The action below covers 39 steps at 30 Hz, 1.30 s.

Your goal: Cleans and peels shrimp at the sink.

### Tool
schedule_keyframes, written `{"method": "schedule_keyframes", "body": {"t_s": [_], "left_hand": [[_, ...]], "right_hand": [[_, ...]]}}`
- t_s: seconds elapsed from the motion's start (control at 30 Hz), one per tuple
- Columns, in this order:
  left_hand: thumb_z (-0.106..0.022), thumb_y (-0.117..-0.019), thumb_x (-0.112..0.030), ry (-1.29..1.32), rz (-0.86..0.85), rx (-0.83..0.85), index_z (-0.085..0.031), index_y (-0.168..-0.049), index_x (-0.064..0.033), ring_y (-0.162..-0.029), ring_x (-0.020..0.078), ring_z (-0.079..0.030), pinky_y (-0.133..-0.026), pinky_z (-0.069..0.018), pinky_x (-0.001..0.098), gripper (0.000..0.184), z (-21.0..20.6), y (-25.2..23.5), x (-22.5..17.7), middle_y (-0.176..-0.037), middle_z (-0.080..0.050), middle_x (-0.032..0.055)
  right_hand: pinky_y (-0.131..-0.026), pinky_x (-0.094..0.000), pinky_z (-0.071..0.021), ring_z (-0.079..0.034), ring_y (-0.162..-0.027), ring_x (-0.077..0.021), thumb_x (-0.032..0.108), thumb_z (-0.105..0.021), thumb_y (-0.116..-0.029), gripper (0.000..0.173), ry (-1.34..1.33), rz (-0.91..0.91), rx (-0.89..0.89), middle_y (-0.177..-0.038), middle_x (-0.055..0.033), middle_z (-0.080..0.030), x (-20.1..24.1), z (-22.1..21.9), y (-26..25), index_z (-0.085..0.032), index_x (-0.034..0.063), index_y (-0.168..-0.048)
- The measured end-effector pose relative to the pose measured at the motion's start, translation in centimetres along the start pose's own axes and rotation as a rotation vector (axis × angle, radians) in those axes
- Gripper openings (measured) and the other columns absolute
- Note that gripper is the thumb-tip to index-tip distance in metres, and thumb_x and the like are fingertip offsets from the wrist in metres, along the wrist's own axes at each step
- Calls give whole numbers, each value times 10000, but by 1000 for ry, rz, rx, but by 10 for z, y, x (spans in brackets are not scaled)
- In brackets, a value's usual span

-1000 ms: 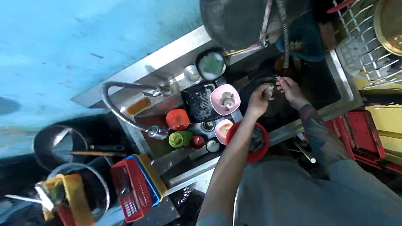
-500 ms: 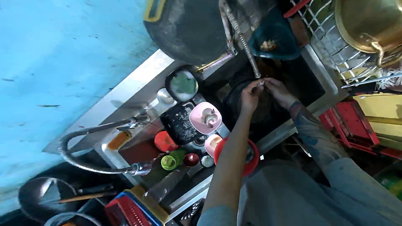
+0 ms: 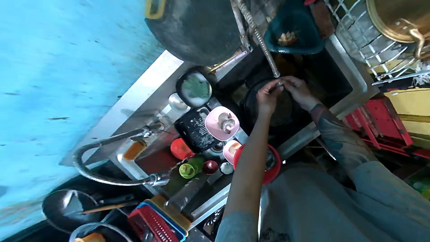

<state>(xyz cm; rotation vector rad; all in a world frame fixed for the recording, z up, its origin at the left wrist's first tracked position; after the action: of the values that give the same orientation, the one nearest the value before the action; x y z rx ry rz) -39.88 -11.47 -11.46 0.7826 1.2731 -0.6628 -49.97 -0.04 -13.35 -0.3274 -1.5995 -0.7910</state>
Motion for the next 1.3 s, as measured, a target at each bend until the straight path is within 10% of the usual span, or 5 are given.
{"method": "schedule_keyframes", "body": {"t_s": [0.93, 1.3], "left_hand": [[-772, -885, -3, 87, -23, -68, -723, -1159, 13, -977, 183, -728, -899, -613, 346, 278, 5, -1, -10, -1085, -750, 111], [-715, -957, -103, -113, 13, -82, -625, -1348, -47, -1010, 163, -701, -904, -602, 347, 405, 39, 23, -19, -1157, -705, 103]], "right_hand": [[-975, -354, -569, -692, -1063, -170, 181, -558, -1065, 275, -7, -5, -47, -1151, -101, -720, 6, 2, 4, -674, 27, -1262], [-948, -371, -572, -694, -1028, -177, 286, -476, -1101, 356, -20, -88, 49, -1107, -81, -726, 0, -28, -6, -646, 54, -1311]]}}
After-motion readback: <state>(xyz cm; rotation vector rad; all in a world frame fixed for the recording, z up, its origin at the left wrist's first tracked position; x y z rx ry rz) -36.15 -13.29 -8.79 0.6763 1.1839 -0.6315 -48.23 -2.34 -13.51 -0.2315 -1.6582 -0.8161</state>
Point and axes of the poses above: each hand's wrist, its own y-axis away from the middle knuckle, its own z-axis out of the back of the hand, x = y × z, the point moved 6 cm from there along -y, towards the middle knuckle
